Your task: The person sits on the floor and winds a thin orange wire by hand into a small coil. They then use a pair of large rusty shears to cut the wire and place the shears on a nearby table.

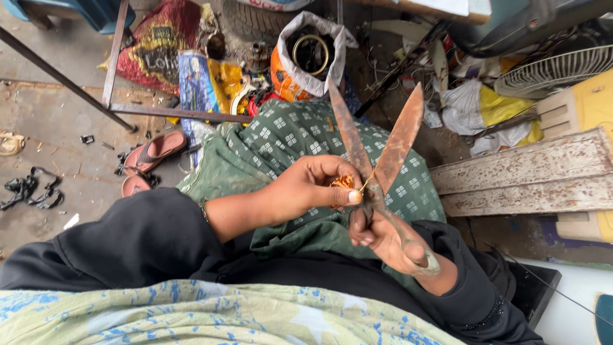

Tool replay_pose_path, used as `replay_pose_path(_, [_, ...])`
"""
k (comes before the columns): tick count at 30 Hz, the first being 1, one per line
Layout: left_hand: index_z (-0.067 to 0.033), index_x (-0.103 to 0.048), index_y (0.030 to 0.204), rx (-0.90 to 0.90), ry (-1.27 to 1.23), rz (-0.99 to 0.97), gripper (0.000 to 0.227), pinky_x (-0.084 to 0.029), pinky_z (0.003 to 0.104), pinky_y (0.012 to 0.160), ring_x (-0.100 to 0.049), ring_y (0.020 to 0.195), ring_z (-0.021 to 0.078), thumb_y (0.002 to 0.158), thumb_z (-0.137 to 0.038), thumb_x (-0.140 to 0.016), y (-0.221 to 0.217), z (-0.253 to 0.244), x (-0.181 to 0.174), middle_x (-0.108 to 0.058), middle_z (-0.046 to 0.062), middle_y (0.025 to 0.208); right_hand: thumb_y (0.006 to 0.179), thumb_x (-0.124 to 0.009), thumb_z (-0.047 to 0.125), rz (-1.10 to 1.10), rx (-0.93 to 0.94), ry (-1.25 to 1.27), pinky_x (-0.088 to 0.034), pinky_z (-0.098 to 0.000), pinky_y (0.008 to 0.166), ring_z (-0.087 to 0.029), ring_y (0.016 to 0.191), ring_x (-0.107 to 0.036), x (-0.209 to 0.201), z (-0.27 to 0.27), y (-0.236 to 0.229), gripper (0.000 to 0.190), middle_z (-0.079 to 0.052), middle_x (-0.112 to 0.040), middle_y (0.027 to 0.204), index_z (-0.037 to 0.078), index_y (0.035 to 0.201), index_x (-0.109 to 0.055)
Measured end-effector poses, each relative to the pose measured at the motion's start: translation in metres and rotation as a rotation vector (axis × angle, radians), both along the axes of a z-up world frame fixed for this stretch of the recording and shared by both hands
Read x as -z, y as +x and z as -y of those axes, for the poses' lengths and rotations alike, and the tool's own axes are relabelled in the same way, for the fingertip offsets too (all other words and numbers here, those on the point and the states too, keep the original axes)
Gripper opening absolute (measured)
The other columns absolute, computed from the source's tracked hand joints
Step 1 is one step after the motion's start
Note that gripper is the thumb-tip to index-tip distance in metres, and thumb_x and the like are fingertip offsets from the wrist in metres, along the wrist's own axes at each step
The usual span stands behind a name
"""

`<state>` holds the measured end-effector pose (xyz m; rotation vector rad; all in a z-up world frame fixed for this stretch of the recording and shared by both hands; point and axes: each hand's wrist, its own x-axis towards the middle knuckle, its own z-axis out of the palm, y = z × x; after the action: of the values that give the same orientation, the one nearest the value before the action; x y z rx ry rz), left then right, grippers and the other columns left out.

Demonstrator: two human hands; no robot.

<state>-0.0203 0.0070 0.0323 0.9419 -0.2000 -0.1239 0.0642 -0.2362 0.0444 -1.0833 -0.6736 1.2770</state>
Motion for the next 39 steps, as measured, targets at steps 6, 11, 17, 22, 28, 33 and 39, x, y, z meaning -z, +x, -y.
replay_pose_path(6, [-0.0039,-0.070,0.109,-0.005,0.010,-0.013,0.013,-0.055,0.024,0.078,-0.063,0.087,0.0064,0.098,-0.011,-0.074,0.000,-0.002,0.001,-0.069,-0.001,0.098,0.078,-0.079,0.075,0.052,-0.004,-0.002,-0.036,-0.0388,0.084,-0.018,0.082,-0.036,0.025,0.013,0.006,0.087,-0.006,-0.038,0.097,0.004,0.117,-0.049])
replay_pose_path(11, [-0.0037,-0.068,0.110,0.044,-0.037,0.056,0.013,-0.056,0.027,0.081,-0.066,0.088,0.0096,0.100,-0.009,-0.073,-0.001,0.000,-0.001,-0.071,0.001,0.097,0.068,-0.065,0.092,0.050,-0.090,0.066,-0.039,-0.0405,0.094,-0.022,0.097,-0.041,0.019,0.007,0.004,0.123,-0.007,-0.041,0.111,0.012,0.153,-0.027])
replay_pose_path(17, [-0.0019,-0.067,0.111,0.087,-0.068,0.093,0.012,-0.058,0.029,0.086,-0.069,0.092,0.0127,0.102,-0.009,-0.072,-0.002,0.000,-0.001,-0.072,0.003,0.098,0.054,-0.059,0.102,0.064,-0.104,0.007,-0.038,-0.0394,0.101,-0.023,0.102,-0.042,0.008,0.003,0.005,0.138,-0.009,-0.043,0.116,0.000,0.144,-0.031])
replay_pose_path(22, [-0.0014,-0.068,0.112,-0.005,0.024,0.059,0.016,-0.056,0.027,0.087,-0.065,0.098,0.0085,0.099,-0.009,-0.073,0.000,0.000,-0.001,-0.070,0.001,0.105,0.067,-0.069,0.093,0.032,-0.017,0.042,-0.036,-0.0375,0.090,-0.019,0.093,-0.036,0.020,0.006,0.002,0.106,-0.006,-0.038,0.102,0.003,0.116,-0.045])
replay_pose_path(28, [-0.0014,-0.069,0.110,-0.002,0.050,0.079,0.014,-0.055,0.027,0.088,-0.065,0.098,0.0086,0.098,-0.008,-0.073,0.000,-0.002,-0.003,-0.069,0.001,0.105,0.067,-0.072,0.091,0.108,-0.063,0.019,-0.033,-0.0349,0.079,-0.017,0.082,-0.033,0.021,0.005,0.006,0.101,-0.002,-0.035,0.094,0.005,0.113,-0.045])
replay_pose_path(33, [-0.0023,-0.071,0.107,-0.019,0.149,0.184,0.011,-0.052,0.030,0.096,-0.064,0.105,0.0124,0.098,-0.008,-0.075,0.000,-0.003,-0.006,-0.063,0.001,0.107,0.055,-0.060,0.102,0.099,-0.116,-0.026,-0.037,-0.0378,0.097,-0.021,0.101,-0.039,0.007,0.010,0.009,0.128,-0.006,-0.040,0.111,0.003,0.134,-0.040])
replay_pose_path(39, [-0.0001,-0.071,0.102,-0.133,0.289,0.402,0.009,-0.046,0.032,0.105,-0.054,0.122,0.0133,0.095,-0.005,-0.073,-0.002,-0.008,-0.025,-0.056,0.000,0.128,0.050,-0.058,0.105,0.109,-0.108,-0.002,-0.039,-0.0413,0.096,-0.022,0.096,-0.039,0.011,0.010,0.010,0.139,-0.008,-0.041,0.108,0.007,0.145,-0.033])
